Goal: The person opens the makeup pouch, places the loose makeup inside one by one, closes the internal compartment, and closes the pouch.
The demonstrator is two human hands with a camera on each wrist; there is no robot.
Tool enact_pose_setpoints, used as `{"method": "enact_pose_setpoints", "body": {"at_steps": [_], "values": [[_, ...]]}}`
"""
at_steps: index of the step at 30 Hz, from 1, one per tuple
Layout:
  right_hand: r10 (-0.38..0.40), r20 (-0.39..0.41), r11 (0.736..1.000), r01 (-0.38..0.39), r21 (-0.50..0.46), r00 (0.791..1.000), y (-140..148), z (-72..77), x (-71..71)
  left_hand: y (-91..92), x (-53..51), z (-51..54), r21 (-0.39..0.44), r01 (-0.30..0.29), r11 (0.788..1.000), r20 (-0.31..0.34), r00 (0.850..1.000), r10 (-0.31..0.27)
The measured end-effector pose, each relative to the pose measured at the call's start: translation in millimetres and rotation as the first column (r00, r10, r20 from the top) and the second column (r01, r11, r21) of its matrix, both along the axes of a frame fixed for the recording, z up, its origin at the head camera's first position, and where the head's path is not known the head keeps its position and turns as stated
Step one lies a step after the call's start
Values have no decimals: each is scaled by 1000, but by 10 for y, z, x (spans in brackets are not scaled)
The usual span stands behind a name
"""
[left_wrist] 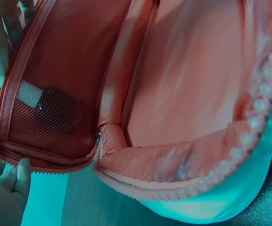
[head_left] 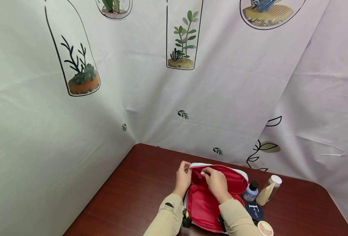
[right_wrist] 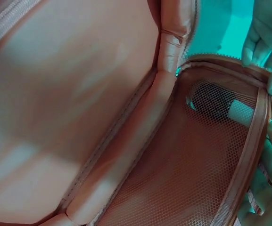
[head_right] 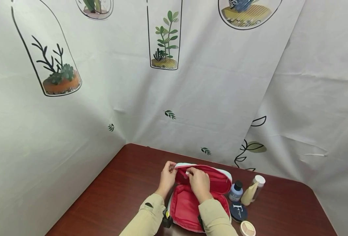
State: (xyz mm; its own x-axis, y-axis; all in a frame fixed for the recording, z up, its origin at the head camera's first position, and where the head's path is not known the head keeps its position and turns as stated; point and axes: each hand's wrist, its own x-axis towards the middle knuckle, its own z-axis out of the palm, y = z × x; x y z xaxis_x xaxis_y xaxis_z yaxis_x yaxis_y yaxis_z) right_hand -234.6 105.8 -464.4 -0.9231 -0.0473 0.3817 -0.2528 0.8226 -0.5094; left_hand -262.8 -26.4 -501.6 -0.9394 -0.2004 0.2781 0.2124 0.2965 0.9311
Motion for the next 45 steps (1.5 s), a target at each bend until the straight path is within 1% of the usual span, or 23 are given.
{"method": "enact_pose_setpoints", "body": {"at_steps": [3,6,8,11,13,17,19,22,25,27,34,38,40,44,45], "values": [[14,19,1000,-14,20,1000,-7,-5,8,1,6,-5,1,-4,1000,-12,1000,4],[31,11,998,-32,45,999,-10,-13,18,4,8,-7,4,-7,1000,-17,1000,7],[37,1,998,-37,59,999,-7,-20,24,7,5,-6,10,1,1000,-12,1000,-1],[42,-10,996,-41,73,999,0,-31,34,12,2,-3,25,19,1000,16,1000,-19],[41,-1,997,-41,65,999,5,-36,40,12,3,-3,24,23,999,17,1000,-24],[31,27,999,-32,19,999,22,-42,56,13,8,-7,5,12,1000,7,1000,-12],[31,30,999,-32,23,999,35,-43,64,15,9,-7,-4,7,1000,3,1000,-7],[46,13,995,-47,90,999,57,-49,71,18,11,-7,-3,3,1000,5,1000,-3],[57,0,983,-56,176,998,72,-56,71,16,10,-10,0,0,1000,5,1000,0],[54,4,975,-54,216,999,74,-59,70,17,9,-14,6,2,1000,5,1000,-2],[41,47,959,-53,279,998,66,-47,84,38,9,-25,56,14,998,40,999,-17],[59,84,955,-81,286,995,71,-40,106,67,22,-18,48,5,999,29,1000,-6],[79,96,955,-103,277,992,83,-37,123,87,23,-26,26,-1,1000,13,1000,0],[137,92,962,-155,224,986,133,-32,154,118,4,-60,-25,-2,1000,-25,1000,2],[151,85,964,-166,209,985,151,-28,161,127,3,-64,-42,-10,999,-33,999,9]]}}
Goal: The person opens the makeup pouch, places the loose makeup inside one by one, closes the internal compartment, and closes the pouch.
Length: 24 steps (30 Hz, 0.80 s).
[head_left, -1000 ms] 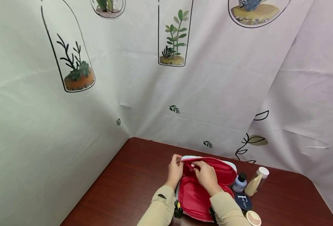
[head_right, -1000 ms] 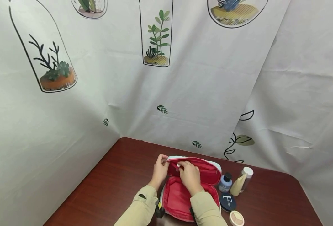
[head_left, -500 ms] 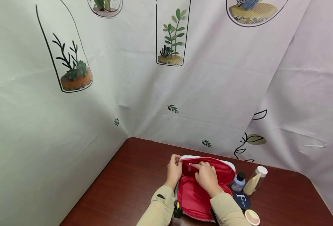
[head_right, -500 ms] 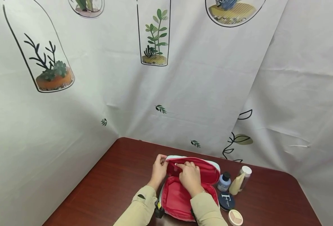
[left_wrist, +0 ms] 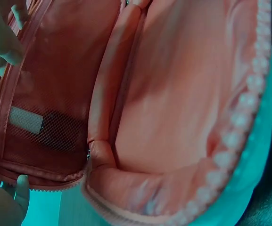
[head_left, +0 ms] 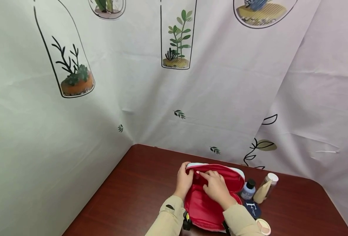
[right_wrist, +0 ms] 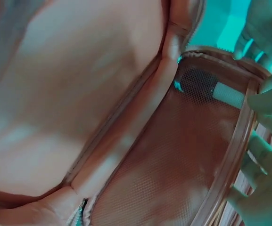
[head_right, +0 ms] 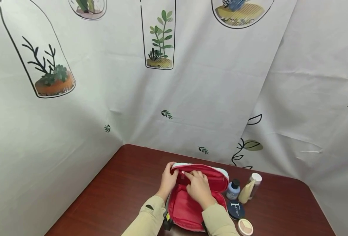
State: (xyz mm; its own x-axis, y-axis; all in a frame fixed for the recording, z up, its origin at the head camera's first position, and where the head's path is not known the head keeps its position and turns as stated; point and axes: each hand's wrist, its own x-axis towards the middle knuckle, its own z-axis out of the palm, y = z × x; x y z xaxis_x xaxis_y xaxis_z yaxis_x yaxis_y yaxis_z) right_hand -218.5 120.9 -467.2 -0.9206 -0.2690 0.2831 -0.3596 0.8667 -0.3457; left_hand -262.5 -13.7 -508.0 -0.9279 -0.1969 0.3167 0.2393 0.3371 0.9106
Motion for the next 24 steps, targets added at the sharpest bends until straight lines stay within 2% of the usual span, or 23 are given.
{"method": "enact_pose_setpoints", "body": {"at_steps": [6,11,14,18,24], "values": [[20,18,993,-18,-116,1000,167,69,46,73,15,13,-48,-61,997,27,998,62],[-22,33,982,28,-189,999,433,159,114,111,20,30,-42,-67,997,56,996,69],[-69,42,973,77,-218,997,646,160,186,119,19,20,-39,-67,997,67,995,70],[-128,84,962,144,-231,988,905,51,328,116,18,-3,-28,-75,997,82,994,77],[-179,91,960,194,-201,980,1229,-239,545,127,-8,-7,-23,-62,998,87,994,64]]}}
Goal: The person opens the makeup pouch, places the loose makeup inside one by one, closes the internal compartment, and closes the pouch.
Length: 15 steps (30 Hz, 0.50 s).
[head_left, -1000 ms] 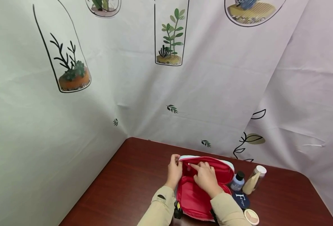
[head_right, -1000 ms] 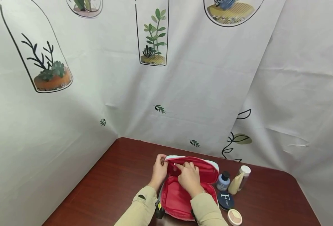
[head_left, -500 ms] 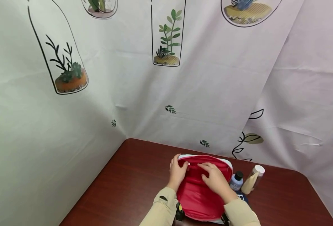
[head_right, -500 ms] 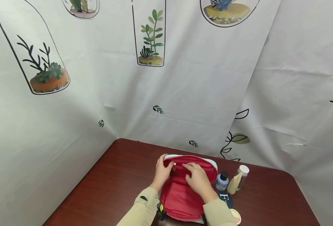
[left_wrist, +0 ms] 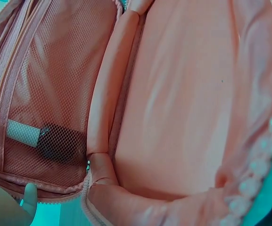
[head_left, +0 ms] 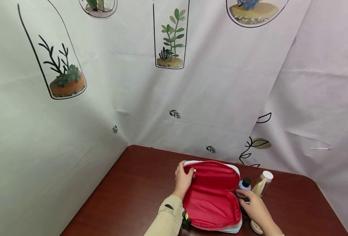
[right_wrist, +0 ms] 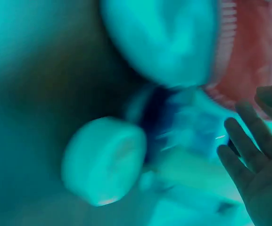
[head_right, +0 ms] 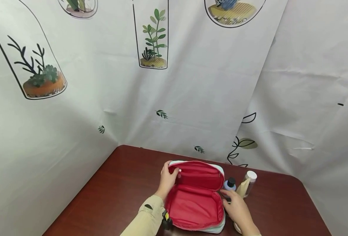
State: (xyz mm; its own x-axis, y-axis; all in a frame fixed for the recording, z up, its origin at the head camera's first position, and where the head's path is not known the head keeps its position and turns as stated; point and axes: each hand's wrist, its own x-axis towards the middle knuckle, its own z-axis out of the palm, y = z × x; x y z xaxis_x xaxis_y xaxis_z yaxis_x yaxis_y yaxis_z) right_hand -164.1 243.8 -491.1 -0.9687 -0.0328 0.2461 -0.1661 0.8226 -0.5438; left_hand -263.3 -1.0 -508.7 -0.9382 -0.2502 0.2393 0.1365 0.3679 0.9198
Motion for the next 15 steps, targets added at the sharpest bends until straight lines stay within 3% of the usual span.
{"method": "enact_pose_setpoints", "body": {"at_steps": [5,9,15], "values": [[-65,90,995,58,78,994,193,-234,96,-5,-5,-5,-9,5,1000,5,1000,-5],[-139,198,984,113,138,970,255,-363,110,-12,-4,-8,-1,8,1000,5,1000,-8],[-160,163,980,137,144,974,252,-474,138,-20,-8,-5,2,21,1000,10,1000,-21]]}}
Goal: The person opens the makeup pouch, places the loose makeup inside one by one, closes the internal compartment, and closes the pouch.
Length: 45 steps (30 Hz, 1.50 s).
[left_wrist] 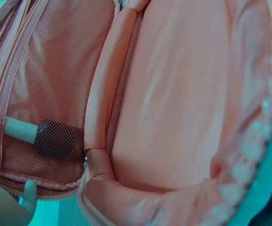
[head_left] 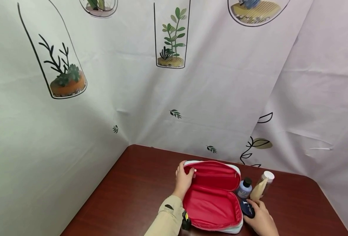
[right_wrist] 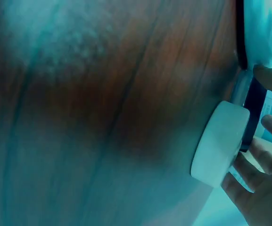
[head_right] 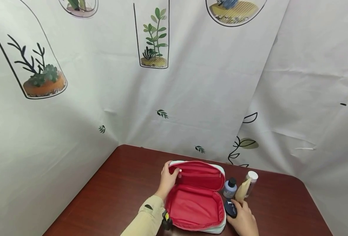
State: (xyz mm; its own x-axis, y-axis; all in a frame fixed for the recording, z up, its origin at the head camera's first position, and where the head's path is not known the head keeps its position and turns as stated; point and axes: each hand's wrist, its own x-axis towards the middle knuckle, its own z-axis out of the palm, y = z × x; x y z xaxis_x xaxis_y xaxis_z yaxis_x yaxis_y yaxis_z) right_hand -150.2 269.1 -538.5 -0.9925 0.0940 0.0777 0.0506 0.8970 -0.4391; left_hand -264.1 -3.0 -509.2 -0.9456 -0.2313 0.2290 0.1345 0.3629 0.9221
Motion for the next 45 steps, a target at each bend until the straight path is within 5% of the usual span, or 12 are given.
{"method": "enact_pose_setpoints", "body": {"at_steps": [11,20,30,38,45], "values": [[-33,24,999,33,-32,999,4,-37,-33,-4,14,18,17,25,1000,5,1000,-25],[-13,-143,995,0,-95,990,11,-114,14,2,-2,-3,22,37,999,4,999,-37],[-45,-151,992,26,-124,988,7,-15,8,1,2,8,23,39,999,2,999,-39],[-27,-361,995,-10,-98,932,-91,67,-9,-9,8,9,26,37,999,6,999,-37],[-5,-454,992,-54,-117,891,-173,186,-30,-12,9,3,22,33,999,12,999,-33]]}}
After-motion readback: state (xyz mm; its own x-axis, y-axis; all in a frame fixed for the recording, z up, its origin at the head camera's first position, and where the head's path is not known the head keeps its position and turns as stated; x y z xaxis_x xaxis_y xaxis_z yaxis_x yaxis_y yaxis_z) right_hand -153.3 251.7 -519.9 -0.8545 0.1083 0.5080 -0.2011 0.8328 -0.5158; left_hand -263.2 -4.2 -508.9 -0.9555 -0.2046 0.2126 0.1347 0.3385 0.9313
